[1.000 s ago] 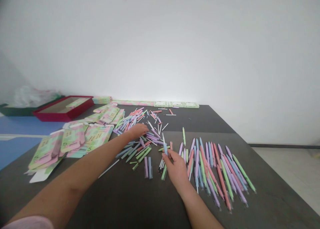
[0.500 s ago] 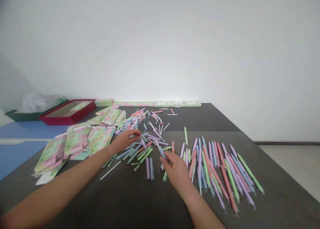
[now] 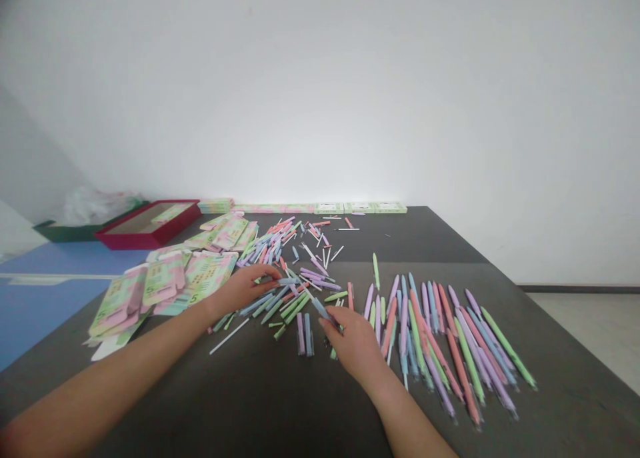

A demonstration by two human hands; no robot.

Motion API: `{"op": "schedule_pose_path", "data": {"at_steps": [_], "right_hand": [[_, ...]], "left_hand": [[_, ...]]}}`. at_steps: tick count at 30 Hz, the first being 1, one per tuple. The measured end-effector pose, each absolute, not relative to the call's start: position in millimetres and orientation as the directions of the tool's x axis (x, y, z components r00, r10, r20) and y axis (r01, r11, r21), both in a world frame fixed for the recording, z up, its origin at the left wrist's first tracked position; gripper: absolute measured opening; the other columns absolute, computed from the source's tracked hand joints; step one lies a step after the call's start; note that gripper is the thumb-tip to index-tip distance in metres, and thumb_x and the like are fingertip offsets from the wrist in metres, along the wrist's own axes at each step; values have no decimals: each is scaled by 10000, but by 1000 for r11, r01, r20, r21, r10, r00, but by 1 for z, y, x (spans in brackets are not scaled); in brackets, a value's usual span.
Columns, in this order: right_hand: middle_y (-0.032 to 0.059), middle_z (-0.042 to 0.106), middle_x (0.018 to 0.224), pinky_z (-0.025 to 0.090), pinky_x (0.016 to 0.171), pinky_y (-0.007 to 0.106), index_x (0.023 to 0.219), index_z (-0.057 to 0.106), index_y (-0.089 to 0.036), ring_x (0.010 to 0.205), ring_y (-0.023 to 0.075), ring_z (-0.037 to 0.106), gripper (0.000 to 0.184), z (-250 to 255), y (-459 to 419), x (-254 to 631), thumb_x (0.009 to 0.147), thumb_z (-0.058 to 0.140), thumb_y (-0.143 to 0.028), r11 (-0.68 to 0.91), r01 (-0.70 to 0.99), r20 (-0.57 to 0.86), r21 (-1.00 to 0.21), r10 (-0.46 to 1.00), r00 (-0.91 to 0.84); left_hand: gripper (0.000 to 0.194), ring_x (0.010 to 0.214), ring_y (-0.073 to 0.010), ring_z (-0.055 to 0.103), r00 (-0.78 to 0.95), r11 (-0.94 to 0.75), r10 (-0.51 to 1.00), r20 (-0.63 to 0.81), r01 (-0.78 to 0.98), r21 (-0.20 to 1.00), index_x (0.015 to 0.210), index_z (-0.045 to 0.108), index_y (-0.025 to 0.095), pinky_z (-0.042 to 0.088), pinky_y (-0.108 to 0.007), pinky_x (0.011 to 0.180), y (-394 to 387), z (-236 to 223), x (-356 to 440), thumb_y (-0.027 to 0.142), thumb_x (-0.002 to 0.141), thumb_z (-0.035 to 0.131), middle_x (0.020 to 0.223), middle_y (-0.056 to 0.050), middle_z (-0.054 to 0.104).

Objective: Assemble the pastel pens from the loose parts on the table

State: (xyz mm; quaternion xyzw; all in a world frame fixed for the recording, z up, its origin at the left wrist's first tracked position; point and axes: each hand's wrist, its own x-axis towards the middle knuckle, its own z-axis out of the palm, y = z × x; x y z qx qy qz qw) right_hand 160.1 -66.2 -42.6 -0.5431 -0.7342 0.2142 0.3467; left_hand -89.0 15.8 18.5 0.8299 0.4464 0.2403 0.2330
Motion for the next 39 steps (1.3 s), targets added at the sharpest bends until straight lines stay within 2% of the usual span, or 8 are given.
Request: {"op": "schedule_pose_path", "data": {"at_steps": [15, 20, 25, 30, 36, 39], "right_hand": [[41, 679, 874, 425, 710, 299, 951, 651, -218, 824, 213, 612, 243, -41, -66, 161, 855, 449, -313, 335, 723, 260, -604, 940, -219], [52, 683, 915, 438, 747, 306, 975, 652, -207, 859, 210, 616, 234, -43, -65, 162, 851, 470, -288, 354, 737, 300, -576, 930, -212], [60, 685, 908, 462, 743, 301, 981, 658, -205, 850, 199, 623, 227, -47, -65, 163, 855, 479, -268, 437, 729, 430, -526, 877, -215], [73, 682, 911, 471, 759, 316, 988, 656, -205, 850, 202, 617, 227, -50, -67, 161, 864, 477, -270, 517, 705, 520, -486, 819, -242], [85, 659, 929, 452, 782, 339, 1019, 624, -193, 880, 211, 591, 245, -47, -71, 158, 885, 434, -270, 517, 638, 498, -571, 836, -231], [78, 634, 900, 437, 769, 334, 977, 627, -184, 862, 206, 569, 227, -42, -73, 156, 869, 462, -298, 452, 541, 437, -709, 884, -166]], "left_hand": [[193, 846, -174, 580, 559, -566, 805, 199, 623, 539, 866, 635, 226, 420, -276, 800, 14, 33, -93, 365, 801, 519, 882, -19, 654], [206, 870, -172, 567, 523, -489, 831, 190, 525, 697, 882, 635, 208, 423, -276, 804, 7, 39, -90, 367, 796, 535, 902, -33, 628], [240, 789, -160, 557, 458, -283, 882, 110, 326, 902, 884, 628, 173, 430, -266, 723, -5, 39, -80, 376, 762, 586, 854, -36, 617], [240, 752, -145, 555, 363, -112, 929, 67, 103, 988, 859, 650, 161, 406, -262, 725, -19, 23, -61, 364, 730, 635, 783, -17, 636], [267, 736, -138, 546, 219, -73, 974, 52, 89, 993, 871, 674, 168, 395, -246, 709, -26, 12, -42, 385, 720, 638, 768, -5, 638], [264, 722, -137, 542, 194, -89, 979, 64, 122, 989, 850, 682, 170, 393, -242, 701, -26, 13, -38, 383, 699, 652, 741, 4, 637]]}}
